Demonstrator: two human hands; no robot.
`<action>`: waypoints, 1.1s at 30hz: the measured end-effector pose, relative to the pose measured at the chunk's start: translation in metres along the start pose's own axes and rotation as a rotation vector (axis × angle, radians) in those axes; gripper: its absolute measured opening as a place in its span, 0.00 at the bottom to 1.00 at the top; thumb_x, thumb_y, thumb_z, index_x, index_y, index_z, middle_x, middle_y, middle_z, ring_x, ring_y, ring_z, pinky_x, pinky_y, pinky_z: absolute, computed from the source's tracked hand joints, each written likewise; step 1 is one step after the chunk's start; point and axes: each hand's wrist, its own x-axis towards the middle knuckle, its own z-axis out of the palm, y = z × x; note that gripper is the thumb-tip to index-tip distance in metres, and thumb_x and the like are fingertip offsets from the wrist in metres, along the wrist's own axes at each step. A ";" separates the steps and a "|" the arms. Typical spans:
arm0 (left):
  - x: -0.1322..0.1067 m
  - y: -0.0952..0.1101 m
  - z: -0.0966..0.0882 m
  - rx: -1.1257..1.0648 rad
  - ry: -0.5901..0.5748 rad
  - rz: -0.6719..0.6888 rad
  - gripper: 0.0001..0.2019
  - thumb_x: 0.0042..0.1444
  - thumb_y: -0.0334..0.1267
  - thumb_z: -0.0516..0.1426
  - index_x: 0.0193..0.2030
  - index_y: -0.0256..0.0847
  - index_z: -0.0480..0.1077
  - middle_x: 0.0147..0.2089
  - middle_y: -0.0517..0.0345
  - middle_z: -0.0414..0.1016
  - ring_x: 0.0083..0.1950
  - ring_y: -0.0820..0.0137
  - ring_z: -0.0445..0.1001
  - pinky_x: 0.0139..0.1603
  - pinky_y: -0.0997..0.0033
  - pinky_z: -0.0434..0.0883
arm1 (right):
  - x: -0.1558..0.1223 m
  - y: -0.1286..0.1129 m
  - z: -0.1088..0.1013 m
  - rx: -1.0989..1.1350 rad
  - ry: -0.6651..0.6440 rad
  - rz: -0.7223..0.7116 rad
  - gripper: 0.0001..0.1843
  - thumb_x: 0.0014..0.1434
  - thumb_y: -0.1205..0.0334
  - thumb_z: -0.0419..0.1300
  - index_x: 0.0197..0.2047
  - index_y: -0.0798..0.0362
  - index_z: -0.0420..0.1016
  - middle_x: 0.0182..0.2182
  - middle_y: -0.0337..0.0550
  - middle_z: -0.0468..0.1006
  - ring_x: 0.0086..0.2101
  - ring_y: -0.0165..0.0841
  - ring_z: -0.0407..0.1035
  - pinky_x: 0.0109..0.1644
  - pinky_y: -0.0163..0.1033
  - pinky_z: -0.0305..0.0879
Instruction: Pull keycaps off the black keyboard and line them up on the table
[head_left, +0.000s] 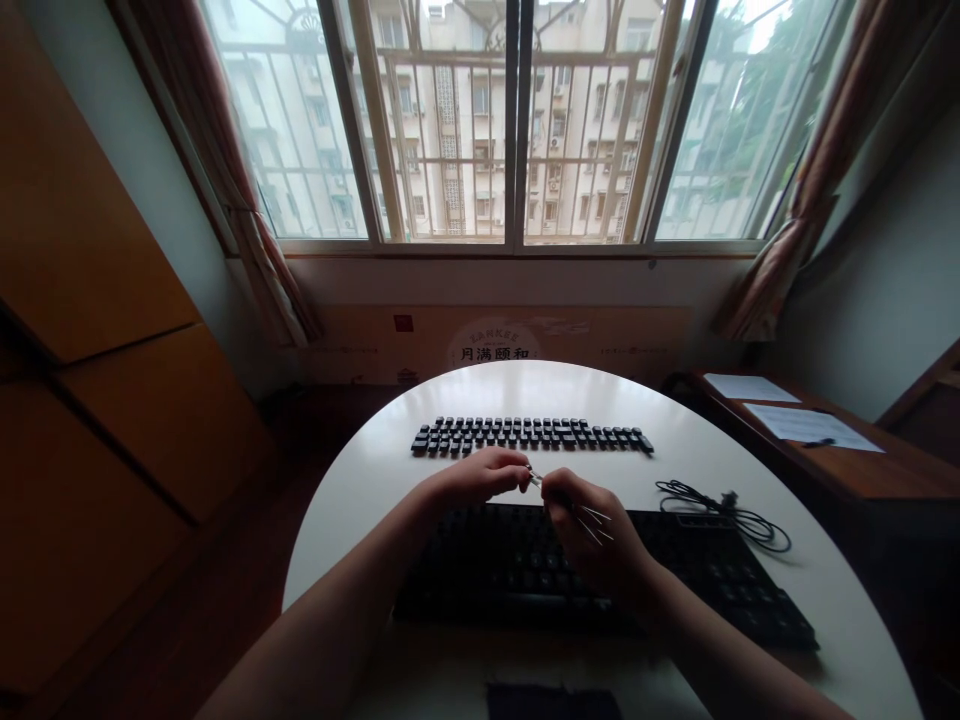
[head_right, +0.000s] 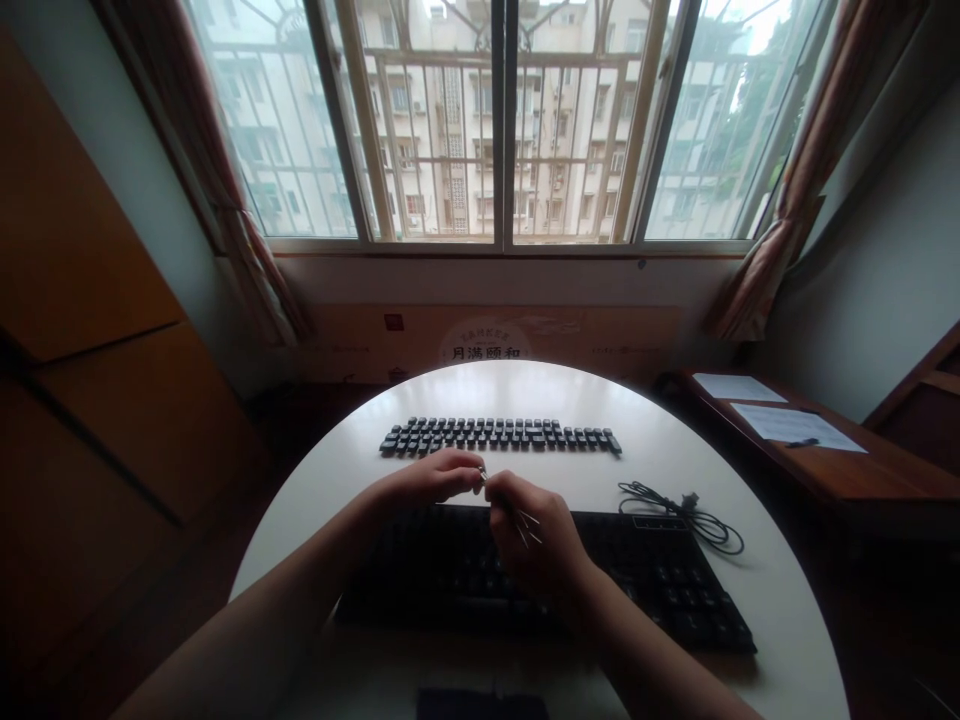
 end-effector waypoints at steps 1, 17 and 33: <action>0.001 -0.001 0.001 -0.013 0.007 -0.003 0.16 0.59 0.49 0.52 0.31 0.38 0.68 0.24 0.65 0.59 0.26 0.74 0.56 0.26 0.75 0.56 | 0.000 0.000 -0.001 -0.028 0.011 0.001 0.05 0.62 0.68 0.51 0.36 0.51 0.66 0.25 0.34 0.66 0.24 0.27 0.59 0.30 0.32 0.58; 0.000 -0.022 -0.029 -0.304 0.727 -0.084 0.16 0.57 0.49 0.47 0.23 0.43 0.54 0.17 0.70 0.46 0.16 0.79 0.44 0.16 0.77 0.46 | 0.005 0.015 -0.006 -0.166 0.105 0.031 0.04 0.60 0.66 0.52 0.37 0.51 0.67 0.23 0.33 0.66 0.23 0.28 0.59 0.30 0.33 0.57; -0.004 -0.031 -0.034 -0.218 0.858 -0.022 0.10 0.53 0.43 0.45 0.26 0.42 0.61 0.16 0.68 0.56 0.15 0.76 0.55 0.15 0.78 0.54 | 0.005 0.021 0.000 -0.187 0.058 0.038 0.05 0.60 0.66 0.53 0.37 0.52 0.69 0.23 0.34 0.67 0.23 0.28 0.60 0.30 0.33 0.57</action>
